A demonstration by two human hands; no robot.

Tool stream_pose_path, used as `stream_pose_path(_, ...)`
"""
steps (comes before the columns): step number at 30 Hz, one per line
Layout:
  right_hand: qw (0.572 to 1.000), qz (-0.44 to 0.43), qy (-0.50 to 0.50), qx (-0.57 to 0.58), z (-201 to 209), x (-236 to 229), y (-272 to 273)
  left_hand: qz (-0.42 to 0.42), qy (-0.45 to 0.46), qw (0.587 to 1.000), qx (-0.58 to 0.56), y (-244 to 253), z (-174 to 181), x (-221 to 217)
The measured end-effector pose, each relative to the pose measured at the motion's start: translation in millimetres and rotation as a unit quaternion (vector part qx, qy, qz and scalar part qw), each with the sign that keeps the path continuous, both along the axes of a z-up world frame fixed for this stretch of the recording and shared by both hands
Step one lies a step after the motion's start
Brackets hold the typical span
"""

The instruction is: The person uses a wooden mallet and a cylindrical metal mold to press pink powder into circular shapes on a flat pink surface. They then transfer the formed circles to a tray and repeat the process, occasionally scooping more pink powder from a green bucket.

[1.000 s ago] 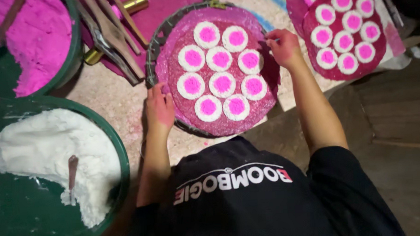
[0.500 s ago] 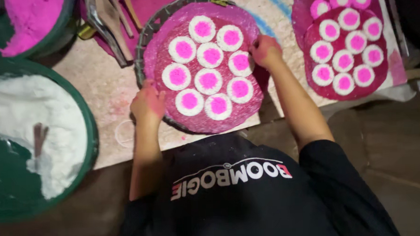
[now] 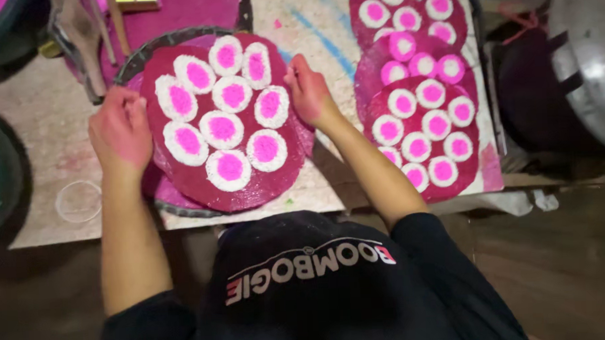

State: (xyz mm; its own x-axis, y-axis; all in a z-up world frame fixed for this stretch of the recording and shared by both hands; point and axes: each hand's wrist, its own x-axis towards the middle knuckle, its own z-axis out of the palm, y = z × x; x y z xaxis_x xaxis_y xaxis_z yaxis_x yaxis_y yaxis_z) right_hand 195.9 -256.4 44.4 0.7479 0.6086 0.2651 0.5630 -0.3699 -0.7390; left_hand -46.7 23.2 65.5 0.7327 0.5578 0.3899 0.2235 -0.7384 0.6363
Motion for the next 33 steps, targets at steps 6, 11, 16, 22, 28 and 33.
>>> stream_pose_path(6,0.998,0.0,-0.027,-0.063,60.1,100.5,-83.2,-0.122,-0.054,0.99,-0.043,-23.9,5.2,129.4)
stream_pose_path(11,0.982,-0.111,-0.015,-0.152,49.4,206.0,-141.5,-0.115,-0.002,0.989,-0.098,-66.2,-49.9,277.5)
stream_pose_path(16,0.967,-0.151,-0.127,-0.164,-4.5,293.1,-176.7,-0.047,0.071,0.993,-0.076,-106.1,-81.3,370.2)
stream_pose_path(22,0.937,-0.262,-0.082,-0.215,-70.9,307.7,-200.0,-0.021,0.102,0.994,-0.046,-91.8,-69.5,335.6)
stream_pose_path(28,0.993,-0.064,-0.095,-0.029,-50.1,251.7,-122.9,0.04,-0.017,0.987,-0.152,-34.1,-42.9,110.6)
stream_pose_path(33,0.984,0.171,-0.008,0.049,-27.5,166.9,29.8,0.283,0.063,0.957,0.008,14.5,-92.3,-96.6)
